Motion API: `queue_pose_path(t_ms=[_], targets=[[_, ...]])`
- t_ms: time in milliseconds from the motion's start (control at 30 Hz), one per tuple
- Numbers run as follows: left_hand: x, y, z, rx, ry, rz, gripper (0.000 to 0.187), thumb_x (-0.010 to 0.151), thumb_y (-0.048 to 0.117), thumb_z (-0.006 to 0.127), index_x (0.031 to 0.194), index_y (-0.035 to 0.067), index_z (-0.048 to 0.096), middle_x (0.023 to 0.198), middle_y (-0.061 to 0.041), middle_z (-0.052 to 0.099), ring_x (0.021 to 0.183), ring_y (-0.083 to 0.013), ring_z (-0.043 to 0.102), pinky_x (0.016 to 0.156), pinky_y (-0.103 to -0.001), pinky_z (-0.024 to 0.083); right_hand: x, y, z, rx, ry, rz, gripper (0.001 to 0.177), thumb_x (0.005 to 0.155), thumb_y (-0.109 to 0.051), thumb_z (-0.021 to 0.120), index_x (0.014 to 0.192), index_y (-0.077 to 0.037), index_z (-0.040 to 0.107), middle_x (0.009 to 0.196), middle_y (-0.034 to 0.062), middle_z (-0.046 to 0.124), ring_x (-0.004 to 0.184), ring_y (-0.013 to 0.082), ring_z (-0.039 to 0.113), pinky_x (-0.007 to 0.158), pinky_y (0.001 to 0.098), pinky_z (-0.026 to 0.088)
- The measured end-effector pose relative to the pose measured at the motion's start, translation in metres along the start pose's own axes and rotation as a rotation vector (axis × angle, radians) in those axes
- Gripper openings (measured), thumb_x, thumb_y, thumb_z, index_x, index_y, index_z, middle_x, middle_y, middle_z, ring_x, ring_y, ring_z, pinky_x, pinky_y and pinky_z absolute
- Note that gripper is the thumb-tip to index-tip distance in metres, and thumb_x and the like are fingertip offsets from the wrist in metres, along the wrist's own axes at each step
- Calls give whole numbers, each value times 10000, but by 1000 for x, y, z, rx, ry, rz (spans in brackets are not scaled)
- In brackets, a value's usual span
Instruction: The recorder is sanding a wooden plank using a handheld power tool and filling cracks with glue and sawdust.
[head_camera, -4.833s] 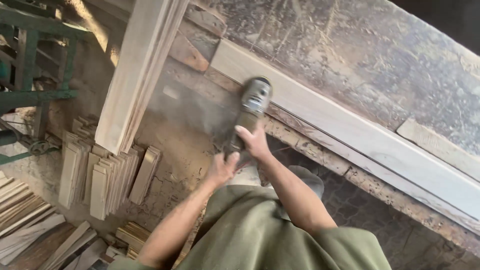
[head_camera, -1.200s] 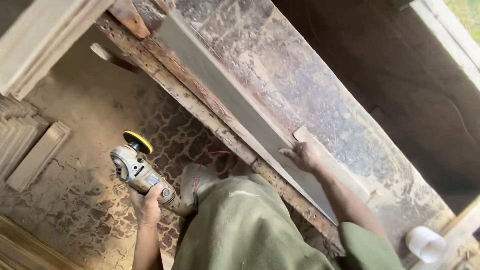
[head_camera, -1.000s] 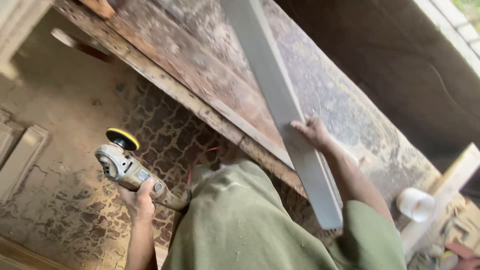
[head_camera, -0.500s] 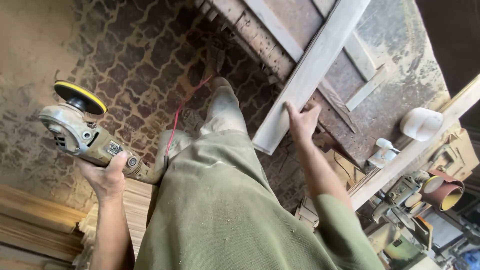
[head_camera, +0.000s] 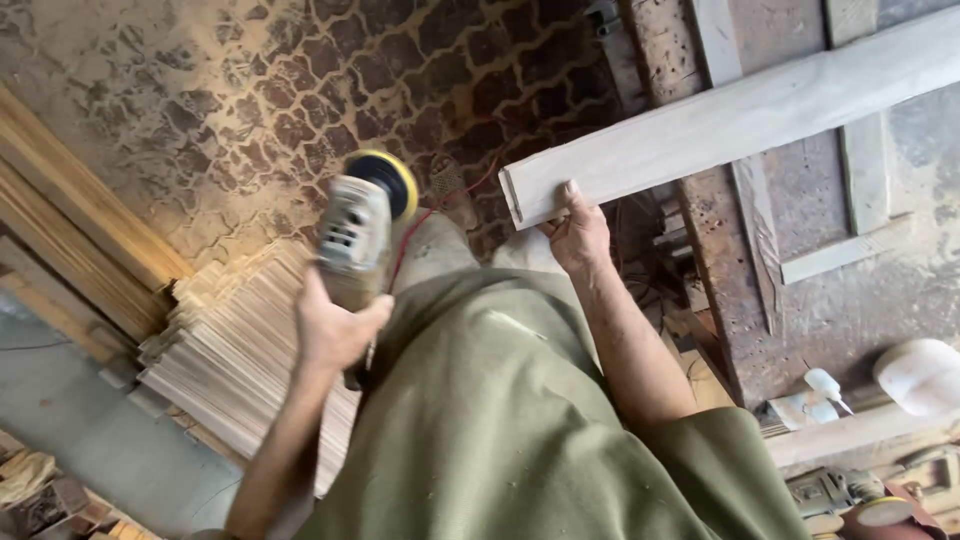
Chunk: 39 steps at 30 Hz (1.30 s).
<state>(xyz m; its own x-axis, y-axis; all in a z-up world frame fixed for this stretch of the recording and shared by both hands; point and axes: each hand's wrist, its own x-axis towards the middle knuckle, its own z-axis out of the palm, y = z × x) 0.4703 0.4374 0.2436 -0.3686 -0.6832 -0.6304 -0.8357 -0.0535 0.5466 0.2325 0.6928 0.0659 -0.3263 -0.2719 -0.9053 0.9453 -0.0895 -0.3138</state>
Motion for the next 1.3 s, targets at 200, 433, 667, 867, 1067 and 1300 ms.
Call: queue_pose_path(t_ms=[200, 433, 667, 867, 1067, 1300], targets=[[-30, 15, 77, 209, -159, 21, 748, 636, 297, 890, 1221, -24, 553, 1048, -194, 668, 891, -331, 705, 755, -446, 598, -2, -13, -17, -62, 7, 56, 510, 969, -340, 705, 1355, -61, 522, 1267, 133, 620, 1128, 276, 658, 947, 476, 590], [-33, 10, 122, 302, -118, 172, 637, 687, 297, 853, 1152, -37, 574, 1017, -190, 656, 893, -327, 692, 754, -468, 582, -3, -20, -10, -110, -20, 136, 525, 945, -352, 701, 1321, -25, 535, 1240, 172, 652, 1123, 305, 685, 917, 478, 609], [-29, 14, 122, 380, -176, 111, 722, 694, 297, 857, 1216, -94, 546, 1061, -225, 644, 971, -344, 676, 772, -478, 570, -4, -23, -7, -86, -55, 144, 543, 954, -354, 707, 1341, -29, 508, 1238, 180, 629, 1099, 298, 677, 893, 455, 611], [-36, 13, 124, 371, -153, 114, 701, 700, 303, 845, 1213, -74, 552, 1090, -219, 653, 987, -338, 691, 818, -470, 583, -7, -23, -4, -100, -26, 160, 546, 942, -351, 703, 1348, -51, 495, 1243, 163, 625, 1101, 287, 687, 898, 448, 623], [-35, 17, 126, 401, -195, 67, 681, 704, 311, 850, 1199, -55, 558, 1110, -221, 652, 1028, -349, 681, 840, -488, 565, -4, -22, -7, -94, -32, 161, 513, 945, -338, 702, 1339, -66, 518, 1233, 130, 639, 1088, 273, 687, 897, 446, 613], [-35, 19, 124, 382, -187, 83, 735, 709, 297, 846, 1264, -71, 535, 1128, -229, 652, 1035, -352, 683, 854, -490, 568, -4, -23, -5, -87, -36, 161, 492, 954, -334, 701, 1321, -52, 534, 1214, 143, 652, 1083, 281, 697, 894, 447, 620]])
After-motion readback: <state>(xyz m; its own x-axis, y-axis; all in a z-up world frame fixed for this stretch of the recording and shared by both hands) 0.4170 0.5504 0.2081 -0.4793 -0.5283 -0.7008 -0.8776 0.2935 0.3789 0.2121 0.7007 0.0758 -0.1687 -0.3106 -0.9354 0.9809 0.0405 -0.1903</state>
